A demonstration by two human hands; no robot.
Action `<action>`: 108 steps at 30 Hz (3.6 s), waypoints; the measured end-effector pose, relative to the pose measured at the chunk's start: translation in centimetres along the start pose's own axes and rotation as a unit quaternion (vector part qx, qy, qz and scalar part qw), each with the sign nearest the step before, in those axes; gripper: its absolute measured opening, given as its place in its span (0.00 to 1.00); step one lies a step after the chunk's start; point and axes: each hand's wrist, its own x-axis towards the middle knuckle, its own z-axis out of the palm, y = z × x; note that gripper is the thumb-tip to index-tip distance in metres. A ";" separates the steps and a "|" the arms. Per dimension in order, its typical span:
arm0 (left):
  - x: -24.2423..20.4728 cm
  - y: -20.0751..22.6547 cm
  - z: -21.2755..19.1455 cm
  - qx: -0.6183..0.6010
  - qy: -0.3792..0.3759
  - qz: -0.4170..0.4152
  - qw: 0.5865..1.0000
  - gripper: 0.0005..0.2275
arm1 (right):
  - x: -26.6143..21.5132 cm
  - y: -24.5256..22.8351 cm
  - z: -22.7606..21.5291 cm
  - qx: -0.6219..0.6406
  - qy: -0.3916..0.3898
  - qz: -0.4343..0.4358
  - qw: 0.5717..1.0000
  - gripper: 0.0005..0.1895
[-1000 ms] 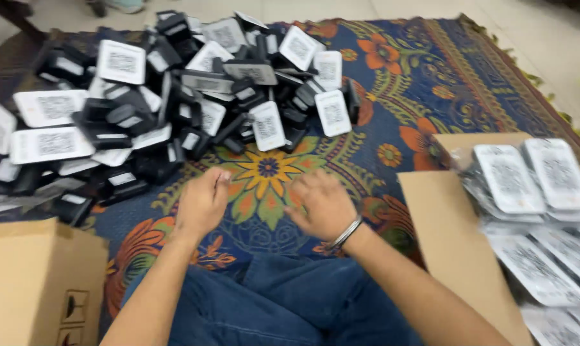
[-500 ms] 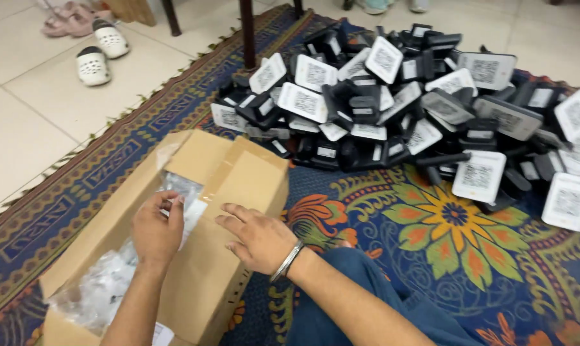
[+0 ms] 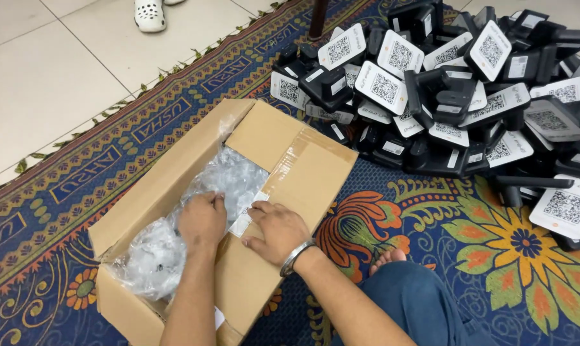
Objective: The person packs QR-coded electronic payment stands into plastic bags and places them into cardboard boxes.
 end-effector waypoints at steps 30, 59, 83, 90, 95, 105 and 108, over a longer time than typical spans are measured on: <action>-23.8 34.6 16.1 -0.585 -0.516 0.096 0.618 0.12 | -37.8 24.9 -12.5 0.621 0.362 0.195 0.668 0.09; -27.6 35.2 24.7 -0.374 -0.058 0.293 0.878 0.24 | -43.5 29.9 -7.2 0.588 0.575 0.340 0.456 0.17; -31.6 35.5 24.5 -0.227 -0.370 0.344 0.833 0.06 | -41.4 25.6 -8.5 0.343 0.441 0.551 0.620 0.21; -34.9 35.4 21.7 -0.064 -0.278 0.578 0.764 0.10 | -41.0 25.3 -7.6 -0.108 0.517 0.410 0.744 0.15; -33.4 34.9 23.2 0.049 -0.181 0.581 0.792 0.13 | -41.8 27.1 -6.5 0.092 0.535 0.471 0.695 0.07; -26.8 37.7 26.1 -0.156 -0.296 0.390 0.858 0.07 | -40.1 35.7 -12.2 0.571 0.508 0.341 0.547 0.28; -28.1 39.2 22.9 -0.081 -0.303 0.369 0.875 0.14 | -38.8 42.8 -12.2 0.525 0.549 0.433 0.485 0.30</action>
